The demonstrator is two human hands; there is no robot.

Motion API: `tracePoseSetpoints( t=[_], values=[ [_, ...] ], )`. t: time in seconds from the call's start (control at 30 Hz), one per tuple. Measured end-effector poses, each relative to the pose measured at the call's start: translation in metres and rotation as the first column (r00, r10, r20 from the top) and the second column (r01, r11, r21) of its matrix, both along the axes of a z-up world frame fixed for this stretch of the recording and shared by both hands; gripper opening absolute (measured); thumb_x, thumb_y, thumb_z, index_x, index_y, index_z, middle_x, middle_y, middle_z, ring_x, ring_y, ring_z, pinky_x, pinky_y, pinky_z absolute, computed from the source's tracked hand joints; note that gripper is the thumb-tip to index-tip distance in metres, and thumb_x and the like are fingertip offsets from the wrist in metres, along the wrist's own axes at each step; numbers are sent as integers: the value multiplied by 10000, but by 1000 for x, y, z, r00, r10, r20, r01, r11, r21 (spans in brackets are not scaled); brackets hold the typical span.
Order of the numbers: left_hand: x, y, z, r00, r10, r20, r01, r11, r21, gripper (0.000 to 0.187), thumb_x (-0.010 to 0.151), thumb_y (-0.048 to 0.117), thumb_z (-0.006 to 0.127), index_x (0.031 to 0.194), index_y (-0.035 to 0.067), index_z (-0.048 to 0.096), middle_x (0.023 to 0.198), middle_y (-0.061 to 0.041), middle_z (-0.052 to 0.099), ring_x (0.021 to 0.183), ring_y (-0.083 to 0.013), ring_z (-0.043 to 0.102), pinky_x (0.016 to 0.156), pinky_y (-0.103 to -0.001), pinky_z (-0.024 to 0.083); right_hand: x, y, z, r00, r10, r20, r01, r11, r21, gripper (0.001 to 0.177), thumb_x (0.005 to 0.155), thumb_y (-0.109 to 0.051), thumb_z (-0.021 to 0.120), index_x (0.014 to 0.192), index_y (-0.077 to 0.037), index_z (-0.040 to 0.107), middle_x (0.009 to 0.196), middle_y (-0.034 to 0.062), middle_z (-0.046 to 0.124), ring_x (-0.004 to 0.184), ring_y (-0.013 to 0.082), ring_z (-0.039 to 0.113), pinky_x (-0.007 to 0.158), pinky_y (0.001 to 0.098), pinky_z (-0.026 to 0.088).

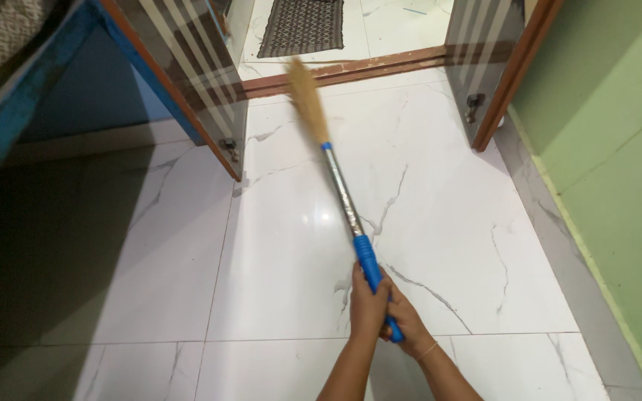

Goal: The person sweeps the tiled floor using a broom and then folds a small rug by hand.

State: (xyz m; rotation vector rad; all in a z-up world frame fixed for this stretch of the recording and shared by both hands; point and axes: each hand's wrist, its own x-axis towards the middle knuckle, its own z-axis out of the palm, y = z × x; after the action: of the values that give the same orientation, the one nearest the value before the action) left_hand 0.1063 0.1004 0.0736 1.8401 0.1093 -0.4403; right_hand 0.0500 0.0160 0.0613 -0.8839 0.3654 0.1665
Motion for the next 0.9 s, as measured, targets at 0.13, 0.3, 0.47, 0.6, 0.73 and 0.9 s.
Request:
tracePoseSetpoints(
  t=[0.13, 0.3, 0.47, 0.6, 0.73, 0.9],
  values=[
    [-5, 7, -9, 993, 61, 105, -65, 997, 36, 837, 875, 233, 673, 1575, 123, 229, 1338, -188, 624, 1149, -337, 676, 951, -403, 551, 1, 3, 0, 993, 111, 35, -112, 993, 25, 758, 898, -123, 552, 1601, -259, 301, 615, -4, 551, 362, 74, 436, 341, 249, 368],
    [6, 4, -22, 997, 11, 74, -19, 994, 109, 850, 889, 245, 680, 1569, 59, 206, 1348, -213, 601, 1145, -364, 671, 950, -420, 555, 0, 6, -9, 995, 92, -45, -89, 993, 73, 712, 924, -160, 559, 1597, -235, 340, 602, -7, 538, 370, 75, 438, 344, 244, 363],
    [16, -12, 0, 989, -148, 30, 142, 979, 149, 790, 882, 254, 656, 1560, 94, 281, 1329, -207, 618, 1124, -371, 673, 945, -437, 539, 1, -1, -11, 994, -113, 16, 111, 991, 78, 725, 919, -175, 531, 1601, -249, 298, 670, -29, 542, 427, 62, 438, 396, 234, 388],
    [17, -16, 13, 968, -237, 77, 237, 971, 4, 841, 872, 244, 662, 1598, 132, 253, 1350, -216, 608, 1159, -348, 668, 978, -407, 528, 3, 1, 7, 983, -175, 47, 177, 984, -30, 732, 922, -175, 544, 1601, -276, 288, 653, -9, 537, 402, 76, 417, 364, 239, 357],
    [20, -19, 13, 956, -286, 60, 286, 958, -1, 823, 868, 233, 672, 1588, 154, 279, 1383, -206, 588, 1166, -350, 661, 983, -408, 520, 4, 2, 19, 972, -234, 5, 233, 963, -138, 779, 892, -157, 531, 1605, -316, 261, 652, 4, 540, 414, 87, 438, 365, 247, 371],
    [18, -15, 3, 974, -217, 66, 217, 976, 7, 771, 871, 239, 665, 1559, 145, 329, 1291, -215, 668, 1138, -344, 692, 949, -403, 550, 3, 0, 17, 979, -198, -46, 195, 978, -73, 763, 911, -171, 564, 1607, -290, 276, 649, 5, 525, 399, 89, 424, 352, 245, 351]
  ],
)
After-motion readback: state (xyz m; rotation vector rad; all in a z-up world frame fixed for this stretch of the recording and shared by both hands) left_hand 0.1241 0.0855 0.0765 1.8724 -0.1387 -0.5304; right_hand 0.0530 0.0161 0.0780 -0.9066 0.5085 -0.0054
